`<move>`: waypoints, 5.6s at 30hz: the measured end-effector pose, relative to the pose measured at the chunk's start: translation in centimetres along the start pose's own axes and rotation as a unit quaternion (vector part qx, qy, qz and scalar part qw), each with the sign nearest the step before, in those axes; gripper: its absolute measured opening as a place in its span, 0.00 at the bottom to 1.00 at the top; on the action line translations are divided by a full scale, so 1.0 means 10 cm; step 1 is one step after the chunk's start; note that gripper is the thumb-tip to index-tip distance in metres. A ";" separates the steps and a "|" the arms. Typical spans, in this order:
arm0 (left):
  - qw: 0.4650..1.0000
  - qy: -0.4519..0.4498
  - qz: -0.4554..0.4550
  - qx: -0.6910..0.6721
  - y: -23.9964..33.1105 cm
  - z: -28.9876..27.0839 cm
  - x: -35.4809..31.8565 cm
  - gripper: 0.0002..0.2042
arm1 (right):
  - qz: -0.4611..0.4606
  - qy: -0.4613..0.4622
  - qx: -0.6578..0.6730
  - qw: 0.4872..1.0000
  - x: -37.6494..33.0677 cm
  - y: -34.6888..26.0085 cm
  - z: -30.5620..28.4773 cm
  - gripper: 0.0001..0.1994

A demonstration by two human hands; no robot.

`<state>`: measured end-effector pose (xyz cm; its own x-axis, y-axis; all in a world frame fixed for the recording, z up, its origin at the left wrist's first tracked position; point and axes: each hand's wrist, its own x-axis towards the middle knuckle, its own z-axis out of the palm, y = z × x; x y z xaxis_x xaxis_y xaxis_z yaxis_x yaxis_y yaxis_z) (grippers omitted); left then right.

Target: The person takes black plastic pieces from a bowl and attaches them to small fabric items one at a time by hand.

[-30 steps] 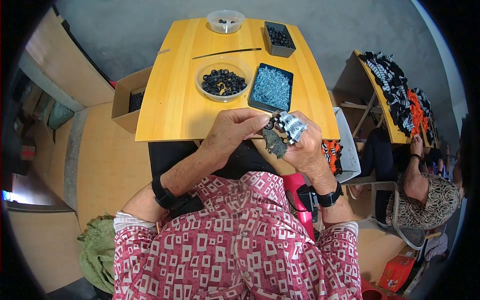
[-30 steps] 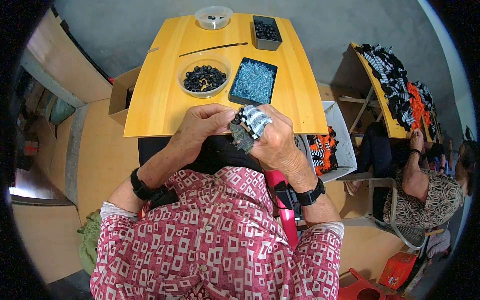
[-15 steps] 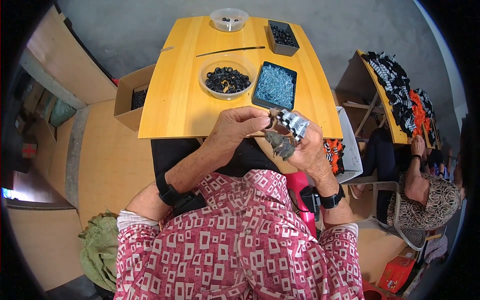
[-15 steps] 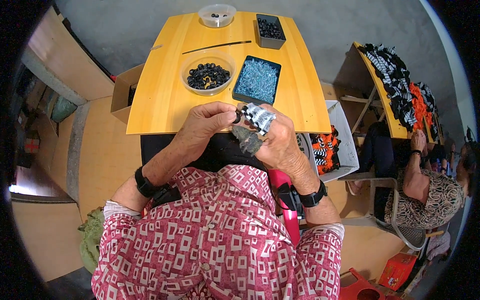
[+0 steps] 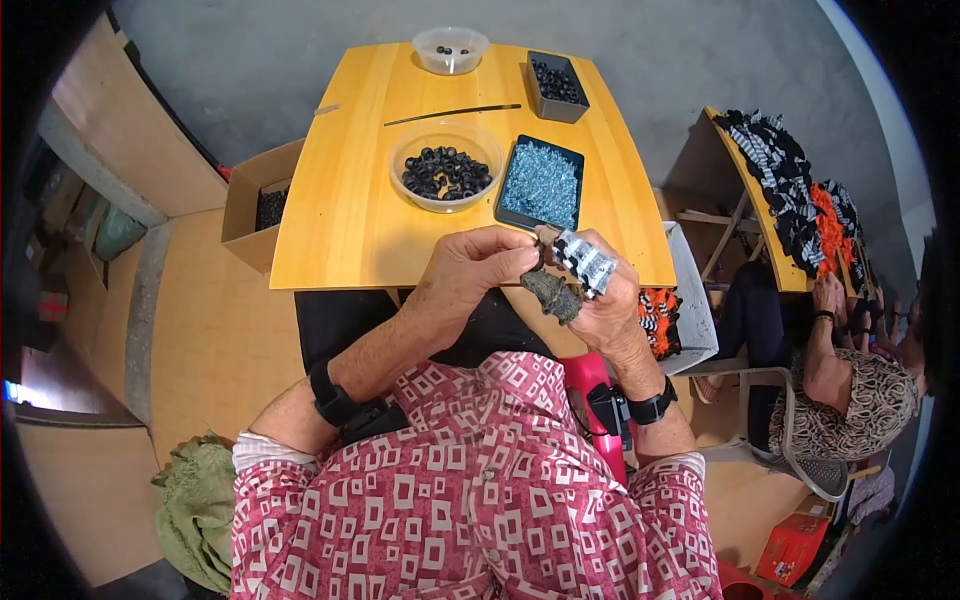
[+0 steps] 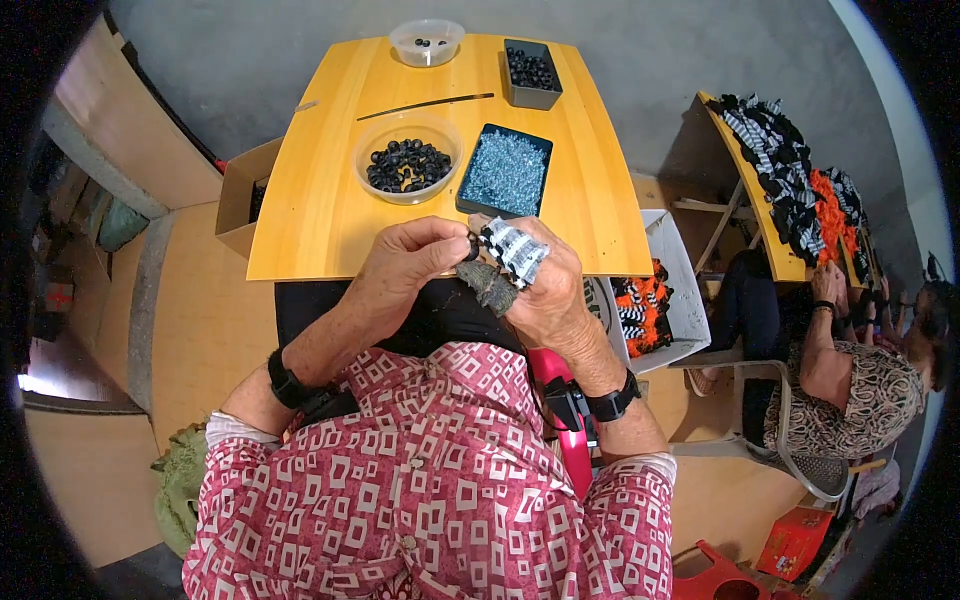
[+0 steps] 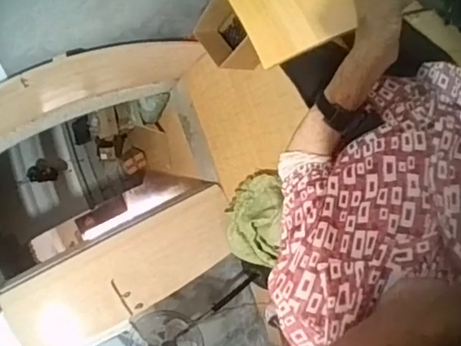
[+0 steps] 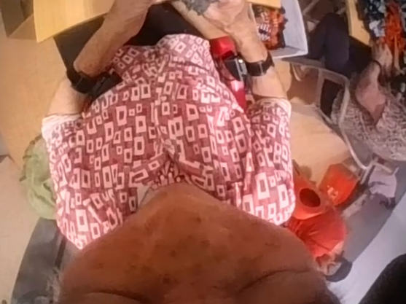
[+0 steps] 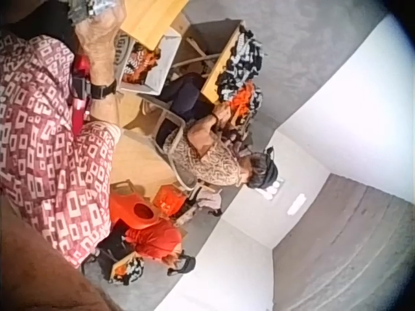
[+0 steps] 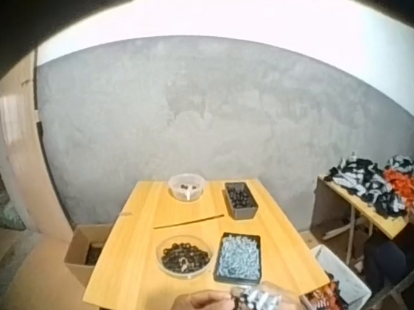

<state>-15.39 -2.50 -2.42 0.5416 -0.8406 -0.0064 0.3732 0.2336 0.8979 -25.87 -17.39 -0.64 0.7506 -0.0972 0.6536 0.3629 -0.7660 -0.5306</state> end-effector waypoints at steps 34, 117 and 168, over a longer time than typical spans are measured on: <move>0.997 0.011 -0.026 0.072 0.12 0.06 -0.03 0.09 | -0.115 -0.008 -0.110 0.987 -0.01 0.06 -0.07 0.16; 0.999 -0.008 -0.025 0.045 -0.01 0.10 0.02 0.11 | -0.114 0.016 -0.114 0.987 0.00 0.03 -0.20 0.13; 0.995 -0.034 -0.039 0.091 0.10 0.20 -0.07 0.09 | -0.165 0.016 -0.092 0.982 -0.05 0.07 -0.21 0.13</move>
<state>-16.85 -2.67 -0.65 0.4626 -0.8849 -0.0547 0.2664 0.0799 0.9605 -27.16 -19.18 -0.22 0.5901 0.1585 0.7916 0.4759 -0.8604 -0.1825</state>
